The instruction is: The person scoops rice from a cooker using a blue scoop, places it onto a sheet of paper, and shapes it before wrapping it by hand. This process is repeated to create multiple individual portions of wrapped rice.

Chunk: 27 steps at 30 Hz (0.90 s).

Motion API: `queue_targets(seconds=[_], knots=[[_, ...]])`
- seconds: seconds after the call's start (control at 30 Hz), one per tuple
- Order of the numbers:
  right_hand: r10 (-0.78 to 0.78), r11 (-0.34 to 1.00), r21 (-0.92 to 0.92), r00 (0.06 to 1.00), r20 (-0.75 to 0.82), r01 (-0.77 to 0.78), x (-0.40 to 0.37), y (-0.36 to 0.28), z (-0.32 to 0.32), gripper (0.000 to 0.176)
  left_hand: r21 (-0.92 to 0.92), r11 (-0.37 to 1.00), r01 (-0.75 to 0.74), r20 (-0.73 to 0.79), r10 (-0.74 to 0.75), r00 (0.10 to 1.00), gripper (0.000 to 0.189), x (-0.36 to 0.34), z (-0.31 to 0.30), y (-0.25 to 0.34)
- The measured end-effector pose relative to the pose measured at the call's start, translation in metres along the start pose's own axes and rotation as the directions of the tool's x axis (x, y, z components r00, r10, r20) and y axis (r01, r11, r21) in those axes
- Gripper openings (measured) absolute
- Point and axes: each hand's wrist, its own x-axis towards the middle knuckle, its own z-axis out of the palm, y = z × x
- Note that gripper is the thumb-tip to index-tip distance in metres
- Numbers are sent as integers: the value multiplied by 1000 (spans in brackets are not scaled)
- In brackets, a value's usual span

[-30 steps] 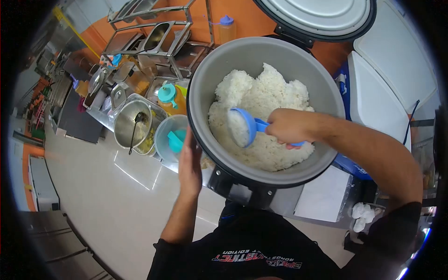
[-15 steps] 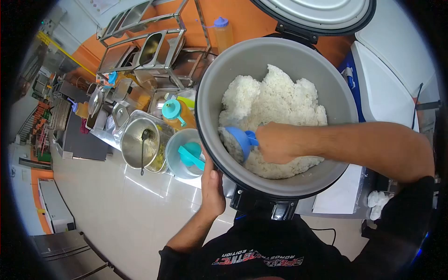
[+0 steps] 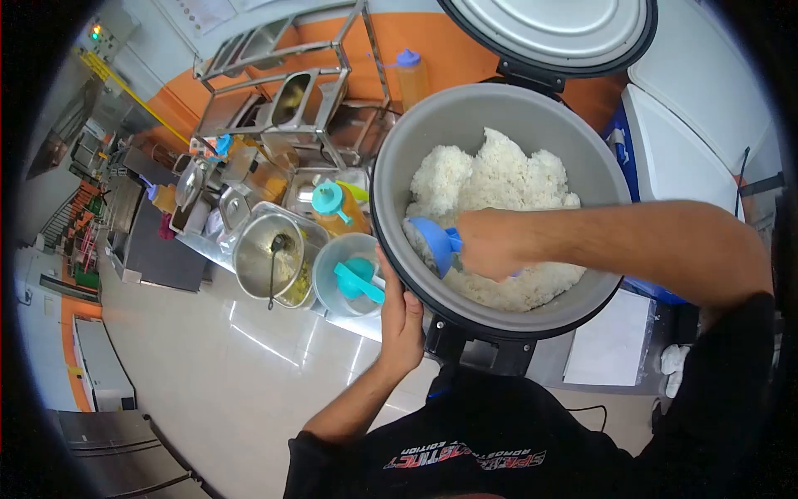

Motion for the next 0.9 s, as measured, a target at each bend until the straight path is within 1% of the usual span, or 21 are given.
queue_targets(seconds=[0.03,0.07,0.13,0.17,0.23,0.27,0.3,0.33,0.37,0.43,0.47,0.53,0.57,0.63,0.67,0.73,0.77,0.8,0.83,0.87,0.9], knots=[[38,992,117,995,93,-49,11,0,1,22,18,1000,-8,-1,8,1000,79,0,0,0],[29,992,117,997,76,-38,22,0,4,22,32,999,-18,-2,18,1000,79,0,0,1],[114,914,382,990,80,-136,51,3,14,20,61,997,-40,11,39,999,78,4,-2,4],[111,915,381,991,72,-130,64,10,15,20,36,998,-44,6,43,999,78,5,0,4],[55,807,573,985,165,-141,65,12,12,20,-14,999,-35,11,35,999,78,2,1,3],[55,807,574,986,160,-138,63,12,13,20,-13,999,-39,12,40,999,78,2,1,4],[117,940,305,985,130,-152,31,-14,-1,22,-8,999,-45,15,45,999,78,3,0,4],[173,985,8,981,87,-175,11,-30,-6,24,-7,999,-46,17,46,999,78,3,1,5],[179,984,1,980,85,-180,7,-31,-5,24,-15,999,-51,13,51,999,78,3,1,6],[-14,932,-362,998,65,36,-1,-23,-3,30,47,995,-84,-6,84,996,79,5,1,8],[-13,928,-370,998,64,36,-5,-17,-3,30,44,995,-89,-13,89,996,79,5,-1,9],[12,983,-181,993,-117,-33,-9,8,0,31,74,994,-79,30,77,997,79,6,-5,9],[17,980,-194,993,-117,-40,-8,22,2,31,63,994,-85,21,83,996,79,6,-5,9],[-148,983,78,971,-190,165,-4,51,2,32,45,995,-90,18,89,996,79,6,-3,9],[-145,985,63,971,-191,160,-9,62,-1,32,36,994,-99,9,99,995,79,5,-4,9],[-154,914,361,982,-112,184,-27,70,-12,40,25,996,-87,30,87,996,78,5,-6,6],[-148,921,346,981,-122,182,-34,74,-15,40,17,994,-111,33,111,993,77,4,-8,3],[-161,890,412,980,-119,196,-40,78,-13,42,11,992,-127,32,127,991,77,5,-10,3],[-173,851,481,978,-118,209,-47,81,-9,46,6,996,-87,37,87,996,76,4,-13,3],[-165,854,478,978,-130,207,-57,84,-8,46,2,999,-46,45,45,998,75,3,-14,2],[-165,834,506,974,-154,221,-69,85,-9,48,-83,997,-1,7,1,1000,72,-2,-12,-10]])
